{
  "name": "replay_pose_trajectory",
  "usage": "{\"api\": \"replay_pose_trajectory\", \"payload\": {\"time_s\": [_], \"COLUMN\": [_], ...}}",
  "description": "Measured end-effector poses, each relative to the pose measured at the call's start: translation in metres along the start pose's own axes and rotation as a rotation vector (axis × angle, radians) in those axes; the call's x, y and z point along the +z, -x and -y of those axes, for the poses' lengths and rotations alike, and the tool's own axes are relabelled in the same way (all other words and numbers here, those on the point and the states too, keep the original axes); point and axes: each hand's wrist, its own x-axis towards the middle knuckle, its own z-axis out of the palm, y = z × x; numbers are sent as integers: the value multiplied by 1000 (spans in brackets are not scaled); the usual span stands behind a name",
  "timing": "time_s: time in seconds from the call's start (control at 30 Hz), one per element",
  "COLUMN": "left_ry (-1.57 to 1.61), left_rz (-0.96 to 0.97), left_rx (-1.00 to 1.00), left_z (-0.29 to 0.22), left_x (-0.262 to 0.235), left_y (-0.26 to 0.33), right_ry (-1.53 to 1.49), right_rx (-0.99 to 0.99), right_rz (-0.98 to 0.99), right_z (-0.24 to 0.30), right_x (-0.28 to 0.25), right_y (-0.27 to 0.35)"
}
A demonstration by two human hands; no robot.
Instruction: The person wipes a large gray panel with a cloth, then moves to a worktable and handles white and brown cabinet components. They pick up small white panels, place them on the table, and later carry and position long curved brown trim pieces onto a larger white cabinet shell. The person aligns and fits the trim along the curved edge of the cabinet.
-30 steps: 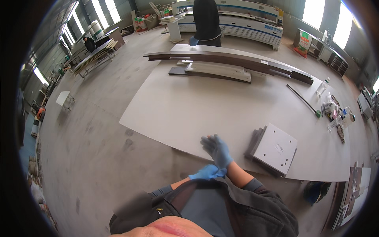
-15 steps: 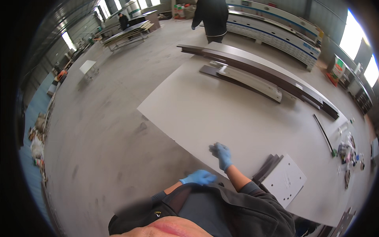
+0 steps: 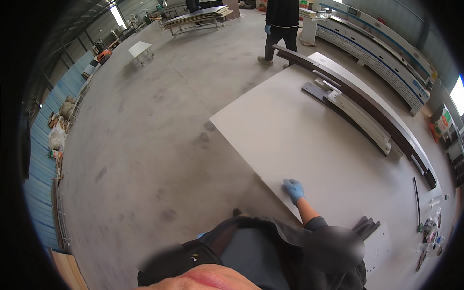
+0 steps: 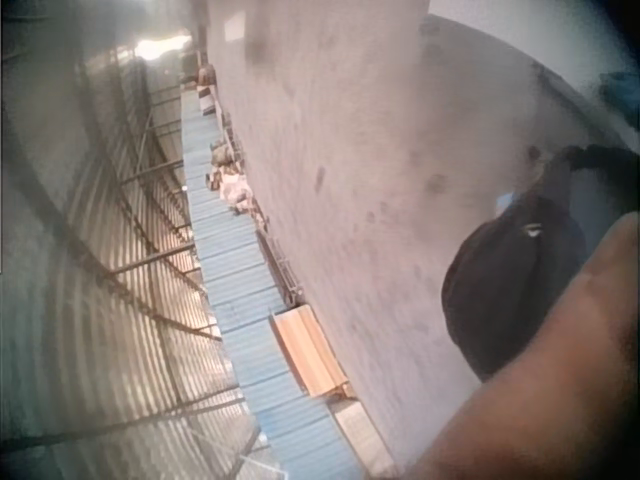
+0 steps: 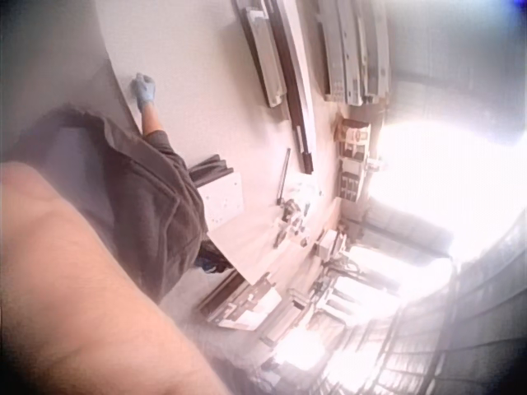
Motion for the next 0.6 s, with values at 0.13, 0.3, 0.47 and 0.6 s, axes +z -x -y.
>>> {"api": "replay_pose_trajectory", "payload": {"time_s": [0.13, 0.3, 0.47, 0.6], "left_ry": [-21, 106, 132, 100], "left_rz": [38, 27, 43, 126], "left_rx": [-59, 81, 299, 422], "left_z": [-7, -95, -224, -313], "left_x": [-81, -154, -181, -190], "left_y": [-51, -108, -160, -183], "right_ry": [107, 367, 531, 454], "right_rx": [117, 151, 292, 390], "right_rz": [-312, -469, -644, -588], "right_z": [7, 12, 20, 70], "right_x": [24, 33, 46, 65], "right_y": [-29, -42, -62, -90]}}
